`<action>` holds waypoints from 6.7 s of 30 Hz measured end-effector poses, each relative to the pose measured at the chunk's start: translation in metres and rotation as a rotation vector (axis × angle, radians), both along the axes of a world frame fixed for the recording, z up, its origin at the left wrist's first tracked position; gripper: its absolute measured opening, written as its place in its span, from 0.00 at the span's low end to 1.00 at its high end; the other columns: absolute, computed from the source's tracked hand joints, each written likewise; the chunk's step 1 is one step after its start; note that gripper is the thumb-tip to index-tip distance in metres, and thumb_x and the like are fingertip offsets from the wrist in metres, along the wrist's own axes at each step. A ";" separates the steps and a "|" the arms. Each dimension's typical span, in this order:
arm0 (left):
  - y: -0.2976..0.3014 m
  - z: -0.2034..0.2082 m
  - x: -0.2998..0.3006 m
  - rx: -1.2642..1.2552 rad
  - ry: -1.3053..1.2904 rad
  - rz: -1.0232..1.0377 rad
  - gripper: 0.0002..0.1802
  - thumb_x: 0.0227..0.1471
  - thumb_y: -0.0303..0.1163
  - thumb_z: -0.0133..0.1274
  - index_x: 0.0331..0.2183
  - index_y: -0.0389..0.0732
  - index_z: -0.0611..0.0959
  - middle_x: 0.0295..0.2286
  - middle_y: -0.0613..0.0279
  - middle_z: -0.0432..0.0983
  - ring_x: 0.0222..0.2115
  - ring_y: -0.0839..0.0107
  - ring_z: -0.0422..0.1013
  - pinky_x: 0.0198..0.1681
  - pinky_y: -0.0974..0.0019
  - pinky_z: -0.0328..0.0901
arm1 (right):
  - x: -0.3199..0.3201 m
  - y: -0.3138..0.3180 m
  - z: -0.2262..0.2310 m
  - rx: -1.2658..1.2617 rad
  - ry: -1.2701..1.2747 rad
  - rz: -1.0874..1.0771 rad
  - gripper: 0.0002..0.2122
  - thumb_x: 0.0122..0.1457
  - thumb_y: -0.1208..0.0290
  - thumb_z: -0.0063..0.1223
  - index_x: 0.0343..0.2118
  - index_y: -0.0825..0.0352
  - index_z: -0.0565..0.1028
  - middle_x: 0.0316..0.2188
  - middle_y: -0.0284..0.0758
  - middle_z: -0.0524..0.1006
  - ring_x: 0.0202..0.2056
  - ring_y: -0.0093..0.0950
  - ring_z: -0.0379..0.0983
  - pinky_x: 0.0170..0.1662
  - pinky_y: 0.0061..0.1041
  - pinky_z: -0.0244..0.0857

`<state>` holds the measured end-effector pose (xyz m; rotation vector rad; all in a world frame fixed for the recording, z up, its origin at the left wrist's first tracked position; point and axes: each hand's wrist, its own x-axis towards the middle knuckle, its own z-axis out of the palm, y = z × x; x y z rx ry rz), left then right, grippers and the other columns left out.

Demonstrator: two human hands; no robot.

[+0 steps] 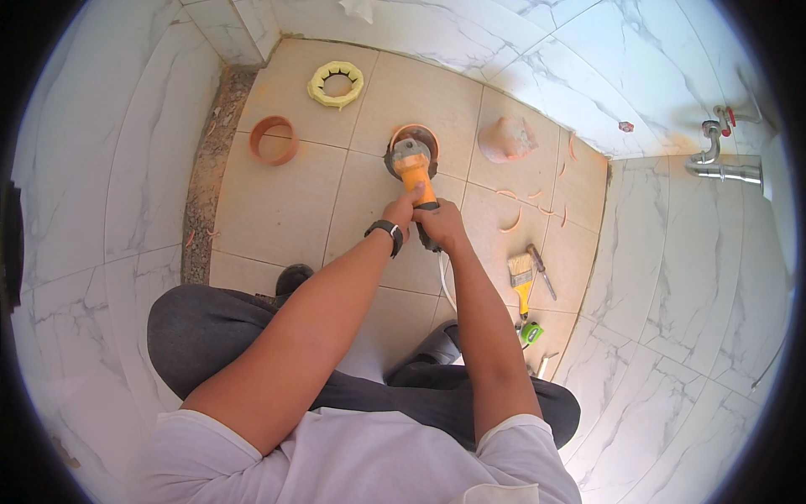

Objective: The person uses an angle grinder to cut a circular hole in a tiled floor. They adjust the position of the pipe fitting and continue cutting until the hole is complete, then stand up and move away.

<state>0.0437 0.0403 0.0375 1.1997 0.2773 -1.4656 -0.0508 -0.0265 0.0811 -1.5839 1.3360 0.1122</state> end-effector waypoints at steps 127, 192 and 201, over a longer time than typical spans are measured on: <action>-0.006 -0.023 0.012 -0.020 0.025 -0.046 0.42 0.52 0.57 0.62 0.51 0.27 0.76 0.48 0.50 0.75 0.51 0.66 0.69 0.57 0.63 0.57 | 0.017 -0.004 0.009 0.039 0.037 -0.049 0.21 0.42 0.60 0.66 0.30 0.76 0.78 0.23 0.39 0.79 0.23 0.27 0.75 0.27 0.27 0.67; 0.002 -0.001 0.013 -0.029 0.084 -0.085 0.44 0.51 0.60 0.60 0.54 0.29 0.75 0.55 0.48 0.70 0.59 0.62 0.61 0.63 0.54 0.47 | 0.013 -0.005 0.013 -0.069 0.173 0.061 0.25 0.41 0.53 0.67 0.31 0.75 0.78 0.24 0.42 0.80 0.25 0.31 0.78 0.30 0.30 0.70; -0.004 -0.022 0.004 -0.038 0.012 -0.124 0.43 0.52 0.59 0.59 0.54 0.28 0.75 0.53 0.49 0.72 0.57 0.63 0.63 0.63 0.55 0.48 | 0.012 -0.003 0.016 -0.089 0.143 0.050 0.16 0.46 0.66 0.66 0.29 0.74 0.75 0.19 0.37 0.76 0.16 0.26 0.72 0.20 0.26 0.66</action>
